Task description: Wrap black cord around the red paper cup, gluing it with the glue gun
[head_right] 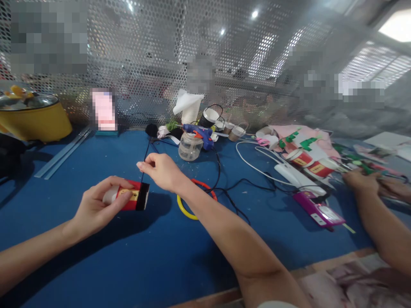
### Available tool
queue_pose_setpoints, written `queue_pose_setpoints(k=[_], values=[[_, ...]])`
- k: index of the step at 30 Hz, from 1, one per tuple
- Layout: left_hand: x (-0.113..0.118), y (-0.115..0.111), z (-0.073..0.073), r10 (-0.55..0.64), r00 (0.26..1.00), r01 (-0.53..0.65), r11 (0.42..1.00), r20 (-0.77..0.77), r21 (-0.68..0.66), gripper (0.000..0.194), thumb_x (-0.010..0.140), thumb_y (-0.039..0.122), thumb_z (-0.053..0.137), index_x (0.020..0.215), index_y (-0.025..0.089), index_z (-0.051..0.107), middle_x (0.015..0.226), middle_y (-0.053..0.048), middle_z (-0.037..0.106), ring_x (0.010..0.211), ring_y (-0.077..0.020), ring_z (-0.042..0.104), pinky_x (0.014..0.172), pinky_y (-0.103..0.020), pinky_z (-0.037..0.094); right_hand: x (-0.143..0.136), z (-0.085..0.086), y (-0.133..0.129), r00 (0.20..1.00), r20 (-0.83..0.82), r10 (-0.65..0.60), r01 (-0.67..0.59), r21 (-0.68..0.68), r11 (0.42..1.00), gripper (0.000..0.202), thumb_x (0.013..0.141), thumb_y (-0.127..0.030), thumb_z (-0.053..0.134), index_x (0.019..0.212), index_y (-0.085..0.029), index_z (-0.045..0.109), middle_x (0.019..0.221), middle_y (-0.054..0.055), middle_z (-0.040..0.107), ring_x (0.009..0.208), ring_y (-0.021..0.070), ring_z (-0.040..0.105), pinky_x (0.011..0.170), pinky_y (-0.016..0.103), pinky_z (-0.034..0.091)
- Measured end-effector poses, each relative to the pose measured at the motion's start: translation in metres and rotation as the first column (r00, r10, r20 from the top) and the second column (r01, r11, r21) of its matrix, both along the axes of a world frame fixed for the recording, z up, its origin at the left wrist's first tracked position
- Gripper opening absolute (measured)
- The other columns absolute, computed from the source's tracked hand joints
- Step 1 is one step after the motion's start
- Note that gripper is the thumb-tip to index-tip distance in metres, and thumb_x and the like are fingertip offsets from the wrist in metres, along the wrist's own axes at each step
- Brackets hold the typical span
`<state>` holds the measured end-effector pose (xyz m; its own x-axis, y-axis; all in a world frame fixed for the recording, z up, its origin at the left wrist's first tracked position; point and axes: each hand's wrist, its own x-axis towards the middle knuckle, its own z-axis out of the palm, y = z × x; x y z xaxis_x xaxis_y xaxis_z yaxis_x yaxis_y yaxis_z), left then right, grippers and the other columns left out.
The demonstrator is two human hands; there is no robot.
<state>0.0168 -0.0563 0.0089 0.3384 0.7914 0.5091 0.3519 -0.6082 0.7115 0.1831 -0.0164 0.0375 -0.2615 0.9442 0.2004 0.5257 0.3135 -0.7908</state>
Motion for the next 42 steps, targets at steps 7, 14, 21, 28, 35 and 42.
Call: queue_pose_setpoints(k=[7,14,21,28,35,42], values=[[-0.002,0.000,-0.002,-0.041,0.999,0.043,0.981,-0.017,0.187,0.005,0.074,0.015,0.053,0.078,0.015,0.054,0.054,0.005,0.054,0.036,-0.0024,0.034,0.034,-0.014,0.028,-0.001,-0.004,-0.001,0.997,0.069,0.046,-0.042,-0.068,0.997,0.025,0.076,-0.035,0.048,0.064,-0.014,0.055,0.055,-0.002,0.051,0.049,0.0074,0.039,0.047,0.021,0.028],[-0.003,-0.001,0.000,-0.042,0.999,0.040,0.967,0.000,0.253,0.005,0.073,0.013,0.055,0.077,0.016,0.055,0.043,0.009,0.042,0.033,-0.0025,0.029,0.032,-0.014,0.025,-0.004,-0.007,-0.002,0.995,0.040,0.089,-0.083,-0.137,0.987,0.024,0.075,-0.035,0.048,0.062,-0.015,0.051,0.055,-0.003,0.048,0.050,0.0075,0.038,0.049,0.021,0.029],[-0.003,-0.001,0.001,0.001,0.999,-0.012,0.975,0.050,0.220,0.004,0.073,0.014,0.055,0.076,0.015,0.056,0.054,0.004,0.052,0.037,-0.0029,0.034,0.034,-0.015,0.028,-0.003,-0.013,0.002,0.997,-0.006,0.083,-0.083,-0.179,0.980,0.026,0.075,-0.038,0.048,0.061,-0.017,0.050,0.052,-0.005,0.041,0.047,0.0072,0.035,0.046,0.021,0.027],[-0.005,0.000,0.001,-0.020,0.998,0.006,0.969,0.056,0.249,0.007,0.072,0.012,0.055,0.078,0.016,0.056,0.043,0.008,0.044,0.032,-0.0025,0.029,0.030,-0.015,0.024,-0.007,-0.015,0.003,0.993,-0.061,0.101,-0.113,-0.249,0.962,0.031,0.081,-0.037,0.041,0.062,-0.014,0.052,0.053,-0.003,0.045,0.048,0.0071,0.039,0.047,0.020,0.030],[-0.009,0.000,0.002,-0.042,0.999,0.049,0.964,-0.031,0.263,0.014,0.073,0.012,0.054,0.086,0.017,0.054,0.056,0.002,0.059,0.042,-0.0076,0.049,0.040,-0.018,0.038,0.007,0.002,-0.001,0.961,-0.270,0.063,-0.196,-0.503,0.842,0.051,0.082,-0.053,0.029,0.071,-0.011,0.056,0.072,0.008,0.057,0.058,0.0108,0.053,0.049,0.023,0.044],[-0.011,0.003,-0.003,-0.100,0.995,0.102,0.992,-0.026,0.070,0.033,0.072,0.016,0.056,0.104,0.018,0.049,0.081,-0.004,0.065,0.063,-0.0123,0.060,0.058,-0.022,0.048,0.011,-0.014,-0.021,0.869,-0.469,0.158,-0.405,-0.490,0.772,0.039,0.075,-0.050,0.048,0.084,-0.013,0.057,0.074,0.004,0.057,0.066,0.0111,0.056,0.059,0.025,0.047]])
